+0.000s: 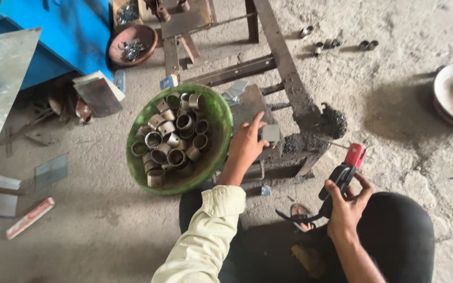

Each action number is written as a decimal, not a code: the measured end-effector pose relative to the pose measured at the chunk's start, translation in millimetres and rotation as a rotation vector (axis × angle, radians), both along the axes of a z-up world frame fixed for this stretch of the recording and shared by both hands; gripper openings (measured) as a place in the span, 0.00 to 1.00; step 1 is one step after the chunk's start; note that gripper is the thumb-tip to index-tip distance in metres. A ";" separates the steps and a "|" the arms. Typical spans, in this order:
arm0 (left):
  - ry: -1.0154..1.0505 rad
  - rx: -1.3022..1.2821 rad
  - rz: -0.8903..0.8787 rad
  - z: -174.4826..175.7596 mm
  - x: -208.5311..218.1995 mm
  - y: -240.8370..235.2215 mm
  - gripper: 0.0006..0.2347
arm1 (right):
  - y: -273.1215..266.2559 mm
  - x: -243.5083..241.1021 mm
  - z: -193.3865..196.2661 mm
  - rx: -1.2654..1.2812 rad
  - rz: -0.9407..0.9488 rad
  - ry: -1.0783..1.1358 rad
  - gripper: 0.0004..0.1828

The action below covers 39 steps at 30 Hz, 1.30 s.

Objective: The person welds metal rings onto a metal plate. They place a ring onto the plate by hand and then use a welding electrode holder to fuse it to the base, repeating this for multiple rings while producing sparks and bright light.

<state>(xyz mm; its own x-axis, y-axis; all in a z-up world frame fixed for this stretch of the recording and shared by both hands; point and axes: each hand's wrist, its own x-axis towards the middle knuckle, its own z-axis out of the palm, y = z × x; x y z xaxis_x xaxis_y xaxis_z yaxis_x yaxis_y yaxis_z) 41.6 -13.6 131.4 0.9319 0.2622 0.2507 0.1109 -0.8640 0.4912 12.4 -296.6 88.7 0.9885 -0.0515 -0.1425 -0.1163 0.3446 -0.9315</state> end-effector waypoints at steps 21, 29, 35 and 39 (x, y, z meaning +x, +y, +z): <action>0.105 -0.181 0.009 -17.1 2.5 0.0 0.38 | -4.2 3.6 -6.4 -0.139 0.020 -0.111 0.40; -0.008 -0.109 -0.043 -14.7 -3.0 -6.1 0.27 | 6.7 60.7 5.4 -0.501 -0.020 -0.321 0.43; 0.002 -0.080 -0.029 -7.6 -1.5 -5.4 0.25 | 11.8 63.3 -7.4 -0.507 -0.039 -0.317 0.43; 0.013 -0.095 -0.021 -8.0 -2.0 -6.7 0.24 | 12.7 59.6 -10.5 -0.572 -0.026 -0.279 0.44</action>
<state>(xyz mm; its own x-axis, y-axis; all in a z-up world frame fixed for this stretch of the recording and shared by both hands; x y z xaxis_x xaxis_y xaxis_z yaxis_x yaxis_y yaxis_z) 39.5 -20.3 123.4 0.9405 0.2643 0.2134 0.1000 -0.8158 0.5697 72.1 -283.9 78.3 0.9818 -0.0682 0.1771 0.1587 -0.2165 -0.9633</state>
